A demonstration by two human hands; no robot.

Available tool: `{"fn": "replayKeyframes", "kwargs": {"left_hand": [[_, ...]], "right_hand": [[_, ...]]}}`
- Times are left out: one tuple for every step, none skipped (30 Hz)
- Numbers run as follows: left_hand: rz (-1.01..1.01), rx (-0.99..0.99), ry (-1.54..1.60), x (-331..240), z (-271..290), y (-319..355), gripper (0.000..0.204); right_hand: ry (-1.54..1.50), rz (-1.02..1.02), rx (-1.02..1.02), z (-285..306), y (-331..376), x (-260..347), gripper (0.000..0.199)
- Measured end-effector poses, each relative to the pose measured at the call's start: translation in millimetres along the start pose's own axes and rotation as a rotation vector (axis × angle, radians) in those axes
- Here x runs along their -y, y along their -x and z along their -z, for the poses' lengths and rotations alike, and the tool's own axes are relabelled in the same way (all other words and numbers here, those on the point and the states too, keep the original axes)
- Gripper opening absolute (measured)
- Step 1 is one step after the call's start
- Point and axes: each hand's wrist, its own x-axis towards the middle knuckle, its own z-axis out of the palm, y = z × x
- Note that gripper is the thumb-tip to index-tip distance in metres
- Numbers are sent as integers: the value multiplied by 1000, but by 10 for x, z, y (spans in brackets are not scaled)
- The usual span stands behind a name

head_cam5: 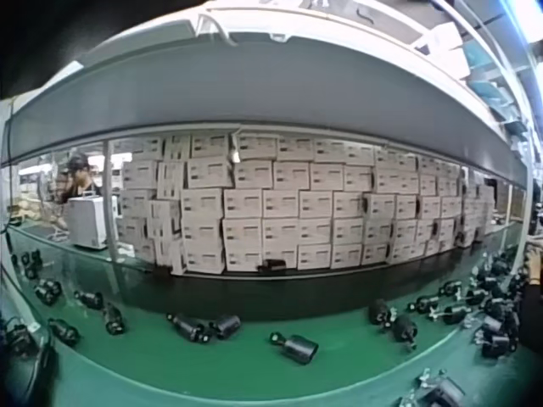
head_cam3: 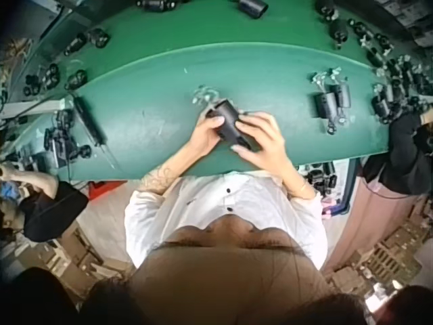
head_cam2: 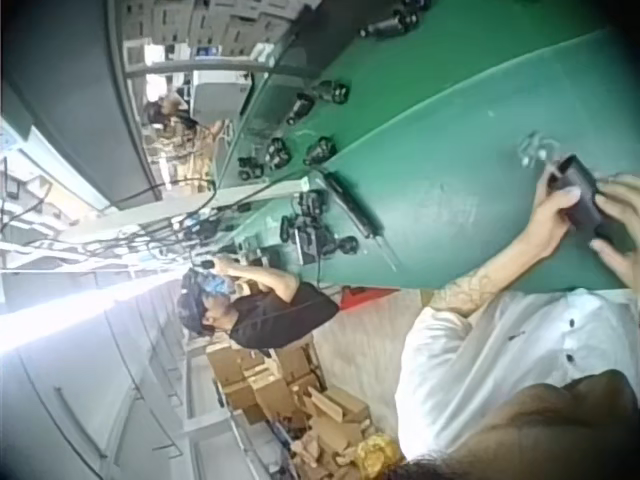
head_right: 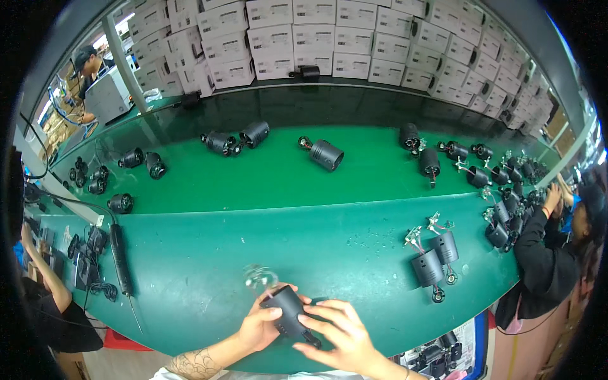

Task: The person assembles electronic devices along an assembly line by taking circuit boards and inserting them into cylindrical housings by hand.

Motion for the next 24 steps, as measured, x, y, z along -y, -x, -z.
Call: {"fn": "replayKeyframes", "kwargs": {"left_hand": [[28,44,-4,5,19,16,57],[62,98,-9,16,30,18,59],[97,152,-15,30,41,19,60],[103,156,-11,59,51,10,60],[134,271,-3,91,70,-5,58],[164,384,6,115,96,-19,55],[195,496,16,138,118,-28,53],[225,607,27,155,131,-28,51],[230,603,32,163,134,-12,51],[255,609,6,162,139,0,51],[281,614,-20,157,144,8,52],[306,618,-46,150,147,15,53],[331,623,-72,145,149,21,53],[334,622,-66,133,140,12,53],[359,625,-83,110,116,9,54],[384,627,-100,82,87,9,54],[407,629,-116,59,64,7,54],[430,631,-133,48,57,0,55],[431,627,-127,50,64,-1,55],[432,641,-90,54,76,-6,54],[432,656,-53,60,88,-11,53],[431,671,-16,65,97,-14,52],[429,686,20,69,100,-10,52],[429,687,23,68,97,-16,52]], "right_hand": [[-9,2,10,83,24,-93,37],[-124,-107,-25,159,66,-212,34],[-238,-215,-60,182,79,-300,31],[-378,-415,-129,176,75,-350,29],[-517,-614,-199,180,61,-386,28],[-515,-621,-201,168,15,-393,28],[-693,-682,-199,138,-49,-389,28],[-873,-742,-196,110,-97,-381,27],[-873,-750,-197,88,-124,-363,27],[-918,-730,-162,67,-148,-341,27],[-962,-709,-128,48,-167,-321,26],[-1007,-689,-93,34,-174,-303,26],[-1051,-667,-57,26,-166,-293,25],[-1050,-674,-58,35,-149,-312,25],[-1063,-637,-8,53,-125,-350,25],[-1075,-599,43,75,-99,-394,24],[-1087,-561,95,92,-78,-432,24],[-1098,-523,147,101,-69,-452,23],[-1100,-529,150,96,-64,-451,23],[-1071,-498,126,94,-65,-449,22],[-1040,-466,103,93,-70,-443,21],[-1009,-433,79,95,-78,-436,20],[-978,-400,56,100,-85,-426,19],[-976,-402,57,111,-95,-424,19]]}}
